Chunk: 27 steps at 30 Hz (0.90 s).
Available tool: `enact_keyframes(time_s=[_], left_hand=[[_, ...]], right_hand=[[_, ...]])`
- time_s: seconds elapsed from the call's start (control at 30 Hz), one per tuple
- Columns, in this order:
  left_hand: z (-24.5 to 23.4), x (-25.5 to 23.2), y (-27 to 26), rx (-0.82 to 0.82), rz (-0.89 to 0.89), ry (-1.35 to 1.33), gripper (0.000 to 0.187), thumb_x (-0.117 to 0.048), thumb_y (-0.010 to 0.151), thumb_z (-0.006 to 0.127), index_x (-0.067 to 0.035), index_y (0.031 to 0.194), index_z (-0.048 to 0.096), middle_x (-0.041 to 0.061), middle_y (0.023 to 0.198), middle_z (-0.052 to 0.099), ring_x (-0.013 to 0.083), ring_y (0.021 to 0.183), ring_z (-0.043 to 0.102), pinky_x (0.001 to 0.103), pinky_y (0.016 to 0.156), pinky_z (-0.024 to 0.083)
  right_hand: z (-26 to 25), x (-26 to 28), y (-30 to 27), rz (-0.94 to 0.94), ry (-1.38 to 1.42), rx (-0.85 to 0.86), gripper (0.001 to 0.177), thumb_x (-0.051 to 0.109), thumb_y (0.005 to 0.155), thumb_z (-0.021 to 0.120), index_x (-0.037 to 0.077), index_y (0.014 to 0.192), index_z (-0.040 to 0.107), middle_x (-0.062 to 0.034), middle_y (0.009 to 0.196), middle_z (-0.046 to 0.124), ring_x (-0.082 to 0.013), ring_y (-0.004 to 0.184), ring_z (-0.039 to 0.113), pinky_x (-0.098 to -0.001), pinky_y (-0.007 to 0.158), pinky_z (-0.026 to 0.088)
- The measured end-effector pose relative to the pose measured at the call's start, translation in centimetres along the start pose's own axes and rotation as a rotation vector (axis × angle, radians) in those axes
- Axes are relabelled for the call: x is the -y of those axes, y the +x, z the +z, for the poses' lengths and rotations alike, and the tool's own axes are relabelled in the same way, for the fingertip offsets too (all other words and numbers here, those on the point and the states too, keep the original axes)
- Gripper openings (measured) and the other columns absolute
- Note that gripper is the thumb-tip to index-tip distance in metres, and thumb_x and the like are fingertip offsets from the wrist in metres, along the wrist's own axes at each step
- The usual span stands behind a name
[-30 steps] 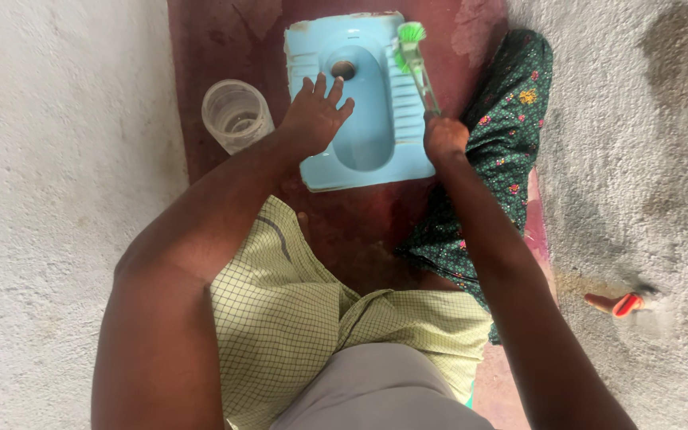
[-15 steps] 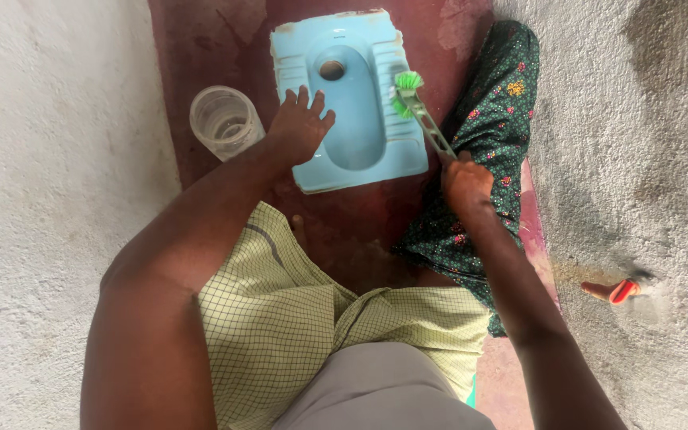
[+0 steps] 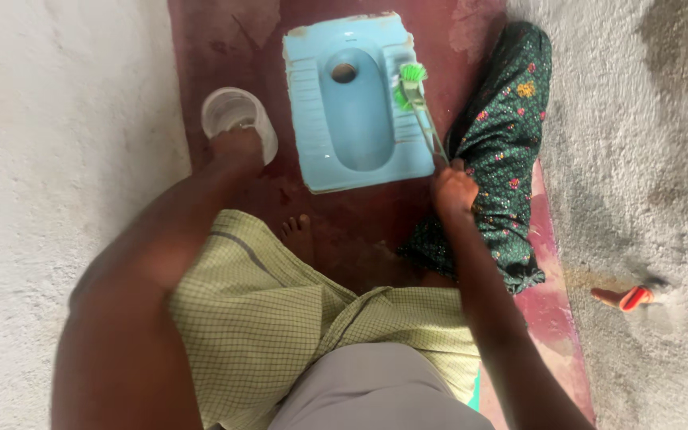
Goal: The person pours water from a plastic cup into a squat toilet and scrubs the interior with a green toilet brush. They repeatedly rinse the brush and scrub the bowl's surface and drain area.
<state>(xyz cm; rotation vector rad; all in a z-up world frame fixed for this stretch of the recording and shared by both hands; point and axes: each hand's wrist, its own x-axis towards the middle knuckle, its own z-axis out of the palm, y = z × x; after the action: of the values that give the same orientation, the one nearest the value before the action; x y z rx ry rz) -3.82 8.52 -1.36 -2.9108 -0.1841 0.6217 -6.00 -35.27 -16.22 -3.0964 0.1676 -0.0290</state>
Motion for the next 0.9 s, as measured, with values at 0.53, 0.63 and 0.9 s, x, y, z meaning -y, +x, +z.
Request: enact_keyframes(time_s=[0.53,0.63,0.9], left_hand=[[5.9,5.0,8.9,-0.062,0.127,-0.328,0.036,-0.011,0.095,0.054,-0.009,0.128,0.067,0.019,0.128,0.067,0.0413,0.119,0.062,0.054,0.097,0.050],[5.8,5.3,8.0,-0.133,0.171,-0.390,0.035,-0.030,0.107,0.048,-0.007,0.121,0.071,0.021,0.117,0.071,0.0439,0.110,0.066,0.055,0.095,0.050],[-4.5,-0.3,1.7,-0.118,0.131,-0.074,0.069,-0.061,0.107,0.037,-0.005,0.108,0.077,0.021,0.110,0.074,0.0377,0.104,0.071,0.051,0.089,0.052]], right_hand=[[0.7,0.1,-5.3,0.033,0.288,-0.063,0.037,0.032,0.102,0.058,0.034,0.139,0.062,-0.0109,0.118,0.066,-0.0415,0.083,0.072,-0.0536,0.072,0.058],[0.5,0.4,-5.2,0.032,0.298,-0.069,0.039,0.030,0.102,0.059,0.033,0.140,0.062,-0.0119,0.118,0.066,-0.0421,0.083,0.071,-0.0534,0.072,0.058],[-1.7,0.9,-5.0,0.019,0.354,-0.052,0.040,0.028,0.100,0.060,0.032,0.140,0.062,-0.0125,0.117,0.067,-0.0421,0.084,0.071,-0.0534,0.074,0.058]])
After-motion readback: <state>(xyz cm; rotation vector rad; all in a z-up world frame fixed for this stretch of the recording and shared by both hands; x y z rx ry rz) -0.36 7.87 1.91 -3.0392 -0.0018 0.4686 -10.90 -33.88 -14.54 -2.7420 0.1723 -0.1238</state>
